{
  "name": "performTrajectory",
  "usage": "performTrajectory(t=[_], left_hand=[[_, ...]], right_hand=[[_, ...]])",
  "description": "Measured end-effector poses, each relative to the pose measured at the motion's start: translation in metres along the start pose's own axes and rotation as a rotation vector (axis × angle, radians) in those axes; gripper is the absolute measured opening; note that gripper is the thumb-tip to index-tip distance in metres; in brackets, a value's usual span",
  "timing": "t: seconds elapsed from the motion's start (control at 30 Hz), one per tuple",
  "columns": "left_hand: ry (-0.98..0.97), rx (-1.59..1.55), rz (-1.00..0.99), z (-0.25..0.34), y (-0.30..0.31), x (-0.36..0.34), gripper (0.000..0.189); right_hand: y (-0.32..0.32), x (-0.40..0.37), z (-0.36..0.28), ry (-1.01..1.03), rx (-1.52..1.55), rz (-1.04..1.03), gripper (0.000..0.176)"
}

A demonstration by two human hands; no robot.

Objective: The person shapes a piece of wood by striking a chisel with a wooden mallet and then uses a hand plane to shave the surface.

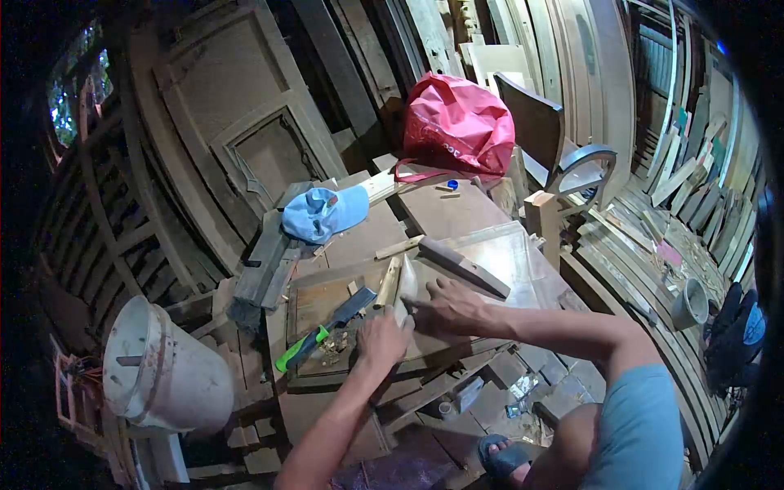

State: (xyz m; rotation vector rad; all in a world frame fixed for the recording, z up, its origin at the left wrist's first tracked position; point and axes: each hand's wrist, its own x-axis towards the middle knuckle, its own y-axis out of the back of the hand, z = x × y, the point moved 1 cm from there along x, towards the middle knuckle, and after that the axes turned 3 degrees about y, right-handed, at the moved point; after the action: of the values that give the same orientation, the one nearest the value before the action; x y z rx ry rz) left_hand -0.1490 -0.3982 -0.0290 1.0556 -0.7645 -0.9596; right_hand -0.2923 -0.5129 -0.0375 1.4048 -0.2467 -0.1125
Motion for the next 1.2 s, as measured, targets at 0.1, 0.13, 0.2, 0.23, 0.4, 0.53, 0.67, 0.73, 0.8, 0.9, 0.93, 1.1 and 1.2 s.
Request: performTrajectory(t=[0.1, 0.13, 0.2, 0.23, 0.4, 0.53, 0.67, 0.73, 0.8, 0.9, 0.93, 1.1, 1.2], left_hand=[[-0.017, -0.013, 0.025, -0.002, -0.002, 0.0, 0.044], [-0.018, -0.011, 0.025, -0.003, -0.002, 0.0, 0.044], [-0.002, -0.004, 0.004, -0.002, -0.003, 0.001, 0.044], [-0.004, -0.005, 0.003, -0.001, -0.002, 0.001, 0.044], [0.002, 0.019, 0.011, 0.0, -0.003, 0.0, 0.048], [0.021, 0.004, -0.023, -0.001, -0.003, 0.001, 0.05], [0.0, -0.021, -0.005, -0.005, -0.007, 0.003, 0.051], [-0.008, -0.041, 0.002, -0.005, -0.007, 0.003, 0.052], [-0.014, -0.011, -0.002, -0.005, -0.006, 0.004, 0.052], [-0.021, -0.014, 0.004, -0.001, 0.001, 0.0, 0.051], [-0.02, -0.013, 0.007, -0.002, 0.0, 0.0, 0.051], [-0.055, -0.009, -0.002, -0.003, 0.002, -0.002, 0.048], [-0.054, 0.018, -0.027, -0.002, 0.005, -0.003, 0.049]], right_hand=[[-0.009, -0.001, -0.006, 0.035, 0.12, 0.044, 0.057], [-0.01, -0.001, -0.005, 0.033, 0.12, 0.046, 0.057], [-0.002, -0.001, -0.002, 0.065, -0.021, 0.051, 0.06], [0.001, -0.002, 0.0, 0.041, -0.065, 0.036, 0.062], [0.012, 0.012, 0.013, -0.019, -0.051, -0.013, 0.062], [-0.028, 0.03, 0.032, -0.033, -0.147, 0.076, 0.062], [-0.045, 0.046, 0.047, -0.103, -0.25, -0.03, 0.06], [-0.038, 0.046, 0.046, -0.071, -0.242, 0.199, 0.058], [-0.019, 0.048, 0.041, -0.149, -0.165, 0.067, 0.058], [-0.024, 0.055, 0.047, -0.141, -0.228, 0.16, 0.058], [-0.021, 0.054, 0.045, -0.14, -0.229, 0.162, 0.058], [-0.035, 0.046, 0.041, -0.101, -0.457, 0.179, 0.057], [-0.04, 0.03, 0.029, -0.104, -0.269, 0.054, 0.061]])
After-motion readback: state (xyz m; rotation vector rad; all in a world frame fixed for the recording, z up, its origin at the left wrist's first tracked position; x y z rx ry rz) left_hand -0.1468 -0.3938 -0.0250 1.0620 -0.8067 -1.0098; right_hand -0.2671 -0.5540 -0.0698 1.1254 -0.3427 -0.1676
